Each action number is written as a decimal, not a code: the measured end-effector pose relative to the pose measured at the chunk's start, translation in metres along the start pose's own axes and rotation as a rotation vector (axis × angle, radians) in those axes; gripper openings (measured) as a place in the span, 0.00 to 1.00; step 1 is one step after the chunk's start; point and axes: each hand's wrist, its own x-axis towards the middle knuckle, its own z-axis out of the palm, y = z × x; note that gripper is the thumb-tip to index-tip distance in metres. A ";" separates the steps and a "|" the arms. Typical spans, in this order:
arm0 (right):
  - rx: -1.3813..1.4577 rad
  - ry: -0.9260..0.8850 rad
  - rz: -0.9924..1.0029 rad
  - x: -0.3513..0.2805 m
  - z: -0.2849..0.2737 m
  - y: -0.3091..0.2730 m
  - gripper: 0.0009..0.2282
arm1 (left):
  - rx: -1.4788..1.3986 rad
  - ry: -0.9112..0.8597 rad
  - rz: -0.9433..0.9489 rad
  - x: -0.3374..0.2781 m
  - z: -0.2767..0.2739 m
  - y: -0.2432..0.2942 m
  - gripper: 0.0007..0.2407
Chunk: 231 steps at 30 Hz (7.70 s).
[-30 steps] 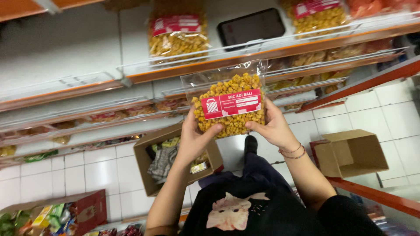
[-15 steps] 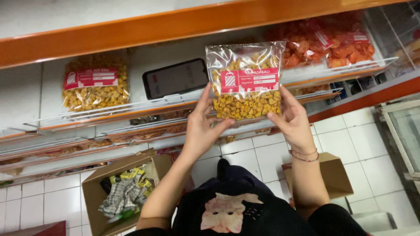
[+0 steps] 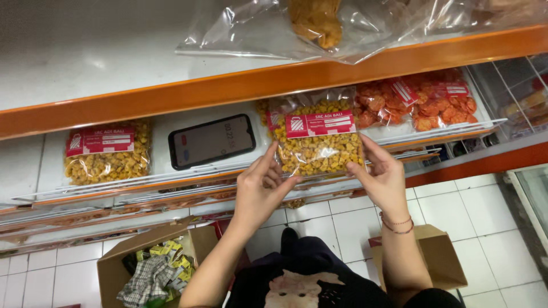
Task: The person removes snack bags and milk cartons from a cardboard box, wipes them with a cloth, scans them with a handheld scanner, and places them onto convenience store shelves.
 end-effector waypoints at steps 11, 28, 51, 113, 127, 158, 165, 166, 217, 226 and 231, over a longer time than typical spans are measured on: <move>-0.397 0.150 -0.172 0.006 0.004 -0.002 0.21 | 0.019 0.134 0.015 0.003 0.004 0.005 0.29; -0.629 0.290 -0.398 0.013 0.026 -0.021 0.12 | 0.083 0.310 0.096 0.010 0.013 0.008 0.10; -0.936 0.177 -0.449 0.034 0.022 -0.017 0.05 | 0.704 0.370 0.438 0.027 -0.002 0.007 0.06; -0.538 -1.038 -0.267 -0.192 0.513 0.359 0.07 | 0.438 -0.299 -0.987 -0.429 -0.118 -0.525 0.18; -0.510 -1.024 -0.038 -0.186 0.487 0.412 0.08 | 0.478 -0.283 -1.036 -0.419 -0.090 -0.555 0.10; -0.316 -0.734 0.068 -0.193 0.458 0.314 0.27 | -1.329 0.776 -0.766 -0.436 -0.188 -0.474 0.09; -0.341 -0.563 0.112 -0.165 0.429 0.291 0.22 | 0.182 0.457 -0.782 -0.399 -0.102 -0.558 0.21; -0.278 -0.555 0.162 -0.164 0.421 0.294 0.21 | 0.315 0.363 -0.847 -0.391 -0.095 -0.564 0.27; 0.574 -0.662 0.534 -0.206 0.448 0.052 0.20 | 0.434 0.726 -0.121 -0.304 -0.288 -0.112 0.22; 0.491 -0.687 0.362 -0.223 0.438 0.040 0.23 | 0.588 0.606 0.241 -0.287 -0.292 -0.068 0.23; 0.499 -0.743 0.296 -0.226 0.440 0.028 0.26 | 0.359 0.826 -0.135 -0.272 -0.295 -0.070 0.21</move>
